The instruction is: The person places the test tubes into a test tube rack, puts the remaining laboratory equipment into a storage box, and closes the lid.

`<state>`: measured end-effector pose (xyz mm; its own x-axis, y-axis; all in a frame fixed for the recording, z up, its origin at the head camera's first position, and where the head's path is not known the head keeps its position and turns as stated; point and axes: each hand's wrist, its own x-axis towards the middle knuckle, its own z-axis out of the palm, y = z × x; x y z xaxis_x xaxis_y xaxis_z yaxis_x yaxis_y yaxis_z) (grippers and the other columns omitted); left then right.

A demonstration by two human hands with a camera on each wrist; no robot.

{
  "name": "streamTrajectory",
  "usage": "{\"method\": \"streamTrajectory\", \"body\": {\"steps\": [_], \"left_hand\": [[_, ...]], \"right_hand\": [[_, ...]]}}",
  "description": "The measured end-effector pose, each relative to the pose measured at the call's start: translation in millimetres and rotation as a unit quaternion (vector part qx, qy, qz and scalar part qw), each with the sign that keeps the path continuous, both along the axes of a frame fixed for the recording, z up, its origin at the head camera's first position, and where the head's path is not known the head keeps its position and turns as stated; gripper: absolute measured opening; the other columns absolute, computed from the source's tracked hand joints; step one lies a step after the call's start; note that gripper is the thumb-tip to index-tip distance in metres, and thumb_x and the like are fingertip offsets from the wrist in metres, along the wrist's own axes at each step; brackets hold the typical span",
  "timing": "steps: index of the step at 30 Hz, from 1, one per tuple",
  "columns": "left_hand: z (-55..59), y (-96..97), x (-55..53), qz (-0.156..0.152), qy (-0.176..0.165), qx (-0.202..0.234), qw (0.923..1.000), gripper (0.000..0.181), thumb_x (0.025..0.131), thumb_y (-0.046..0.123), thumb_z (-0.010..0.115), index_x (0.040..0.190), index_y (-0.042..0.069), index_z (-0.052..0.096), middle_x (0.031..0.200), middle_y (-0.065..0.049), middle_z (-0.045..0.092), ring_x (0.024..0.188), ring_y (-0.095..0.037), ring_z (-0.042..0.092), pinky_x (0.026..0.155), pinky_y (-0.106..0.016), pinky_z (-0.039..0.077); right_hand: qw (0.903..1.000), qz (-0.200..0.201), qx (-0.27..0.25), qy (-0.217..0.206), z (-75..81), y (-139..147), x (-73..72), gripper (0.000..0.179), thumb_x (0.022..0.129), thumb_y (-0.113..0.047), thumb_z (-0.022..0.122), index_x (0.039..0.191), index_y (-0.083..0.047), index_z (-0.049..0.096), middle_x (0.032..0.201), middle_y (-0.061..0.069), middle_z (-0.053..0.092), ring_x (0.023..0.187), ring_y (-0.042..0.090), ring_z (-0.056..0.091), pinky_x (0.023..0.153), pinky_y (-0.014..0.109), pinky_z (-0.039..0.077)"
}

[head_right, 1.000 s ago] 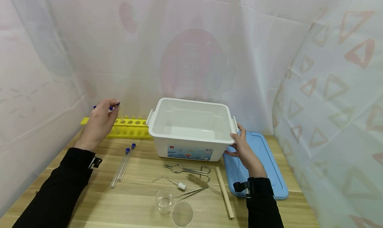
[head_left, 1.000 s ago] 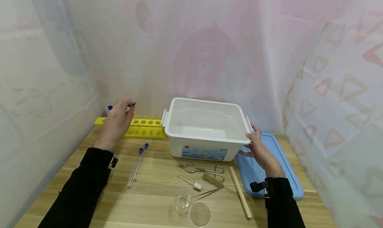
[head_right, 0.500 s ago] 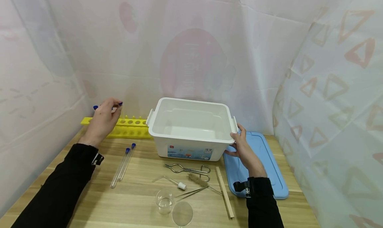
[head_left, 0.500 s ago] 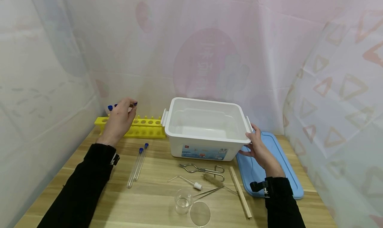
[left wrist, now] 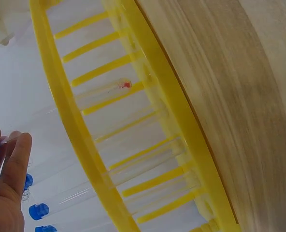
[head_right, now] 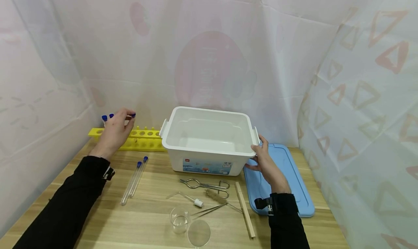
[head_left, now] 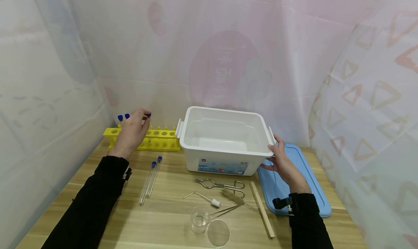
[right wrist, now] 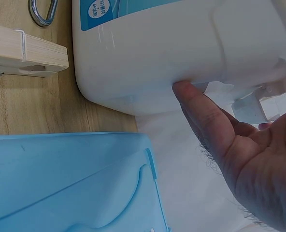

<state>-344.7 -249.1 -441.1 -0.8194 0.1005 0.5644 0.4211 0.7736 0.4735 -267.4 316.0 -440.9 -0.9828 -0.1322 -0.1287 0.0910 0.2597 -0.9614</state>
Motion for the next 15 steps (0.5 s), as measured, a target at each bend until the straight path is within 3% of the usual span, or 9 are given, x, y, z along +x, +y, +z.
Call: {"method": "streamTrajectory", "body": {"steps": [15], "left_hand": [[-12.7, -1.1, 1.9, -0.01, 0.011, 0.003, 0.9999, 0.028, 0.121, 0.005, 0.059, 0.148, -0.005, 0.062, 0.136, -0.028, 0.072, 0.127, -0.048, 0.072, 0.094, -0.062, 0.067]], "right_hand": [[1.0, 0.0, -0.001, 0.003, 1.1, -1, 1.6, 0.084, 0.124, -0.05, 0.041, 0.185, -0.04, -0.016, 0.191, 0.025, 0.025, 0.171, 0.053, 0.047, 0.122, 0.067, 0.061]]}}
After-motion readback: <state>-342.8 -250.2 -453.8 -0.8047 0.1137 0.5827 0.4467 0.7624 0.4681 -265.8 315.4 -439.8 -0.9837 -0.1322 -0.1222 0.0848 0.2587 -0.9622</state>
